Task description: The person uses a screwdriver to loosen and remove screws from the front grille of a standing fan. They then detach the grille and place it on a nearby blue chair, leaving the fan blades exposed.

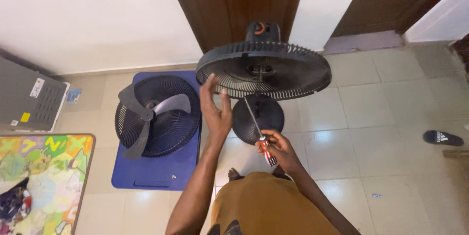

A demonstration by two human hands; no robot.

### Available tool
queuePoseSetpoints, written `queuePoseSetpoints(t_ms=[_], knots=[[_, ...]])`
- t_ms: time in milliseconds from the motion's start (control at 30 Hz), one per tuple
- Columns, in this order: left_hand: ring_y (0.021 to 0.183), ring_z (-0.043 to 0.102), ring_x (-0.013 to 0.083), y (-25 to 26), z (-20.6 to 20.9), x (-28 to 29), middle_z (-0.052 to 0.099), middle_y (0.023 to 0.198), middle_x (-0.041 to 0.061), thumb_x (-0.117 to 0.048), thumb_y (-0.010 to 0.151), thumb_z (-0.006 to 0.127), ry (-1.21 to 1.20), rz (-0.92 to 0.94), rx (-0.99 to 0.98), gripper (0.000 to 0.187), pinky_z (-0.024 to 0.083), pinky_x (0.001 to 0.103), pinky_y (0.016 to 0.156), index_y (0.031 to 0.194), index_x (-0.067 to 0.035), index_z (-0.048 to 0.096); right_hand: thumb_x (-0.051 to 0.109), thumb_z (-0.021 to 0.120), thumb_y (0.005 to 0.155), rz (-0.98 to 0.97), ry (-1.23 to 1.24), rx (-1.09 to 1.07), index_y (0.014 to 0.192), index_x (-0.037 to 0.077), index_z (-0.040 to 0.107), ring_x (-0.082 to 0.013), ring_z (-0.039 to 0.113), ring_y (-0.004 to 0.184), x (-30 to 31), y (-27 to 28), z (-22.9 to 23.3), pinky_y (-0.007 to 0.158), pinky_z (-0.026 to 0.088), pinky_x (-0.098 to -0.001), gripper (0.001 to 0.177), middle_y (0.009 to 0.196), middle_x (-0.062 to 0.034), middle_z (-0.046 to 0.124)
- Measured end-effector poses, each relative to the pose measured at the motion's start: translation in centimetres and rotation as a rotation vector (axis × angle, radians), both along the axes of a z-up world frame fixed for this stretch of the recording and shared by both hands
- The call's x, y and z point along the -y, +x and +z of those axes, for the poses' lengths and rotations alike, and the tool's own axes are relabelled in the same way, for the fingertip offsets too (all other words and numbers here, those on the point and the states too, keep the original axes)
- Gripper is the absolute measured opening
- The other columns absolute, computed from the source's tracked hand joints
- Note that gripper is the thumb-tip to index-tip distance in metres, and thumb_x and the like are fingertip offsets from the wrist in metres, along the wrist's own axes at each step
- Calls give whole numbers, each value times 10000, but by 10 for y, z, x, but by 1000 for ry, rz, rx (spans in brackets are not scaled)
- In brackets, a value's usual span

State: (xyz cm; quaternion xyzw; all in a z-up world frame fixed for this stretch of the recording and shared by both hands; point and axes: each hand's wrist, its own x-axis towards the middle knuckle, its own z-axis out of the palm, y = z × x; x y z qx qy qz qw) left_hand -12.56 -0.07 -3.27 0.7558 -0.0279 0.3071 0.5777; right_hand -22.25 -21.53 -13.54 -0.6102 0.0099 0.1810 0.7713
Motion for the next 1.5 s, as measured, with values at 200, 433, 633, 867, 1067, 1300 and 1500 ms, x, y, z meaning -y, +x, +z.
queuePoseSetpoints(t_ms=[200,433,633,867,1067,1300,1500], knots=[[999,712,235,-65,-42,-4,697,1148,165,-257,1088,486,-758,-264,-330,428,599,385,916,1398,29,558,102,610,973,194,103,0,1324,32,543,-210,728,916,-31,9,4,846,595,-349,364,1103,-162,734],[1080,722,342,-107,-29,-51,701,1209,266,-274,1087,469,-1029,-115,-218,445,587,434,976,1379,50,555,105,571,984,527,163,-6,1365,32,534,-214,727,889,-63,15,5,822,606,-349,390,1141,-198,739],[1093,718,337,-152,-28,-81,702,1194,260,-270,1081,491,-1114,93,-201,435,588,447,993,1311,87,581,80,559,969,747,137,-72,1372,25,526,-227,749,838,-95,16,3,739,617,-337,407,1148,-200,726],[1047,725,334,-191,-51,-102,717,1144,247,-223,1042,587,-1161,310,-199,342,600,462,963,1201,78,621,-4,556,953,957,65,-114,1369,7,531,-226,743,812,-126,11,-6,718,609,-330,416,1112,-193,717],[998,726,313,-210,-90,-116,724,1091,222,-197,1029,612,-1222,450,-206,276,607,447,932,1138,56,635,-25,504,910,1060,48,-241,1385,17,525,-211,744,819,-145,11,-14,731,629,-319,478,1127,-172,721],[949,711,298,-227,-186,-126,698,1013,182,-136,1018,648,-1377,745,-131,210,604,426,916,1098,57,626,68,467,962,1209,-220,-395,1411,43,518,-199,740,737,-174,10,-47,654,613,-300,453,1080,-167,728],[920,718,266,-260,-259,-168,695,1002,164,-112,1014,630,-1530,822,-165,182,615,391,879,1102,47,625,137,493,992,1280,-196,-653,1425,24,519,-206,729,678,-187,6,-83,586,620,-312,448,1050,-185,717]])
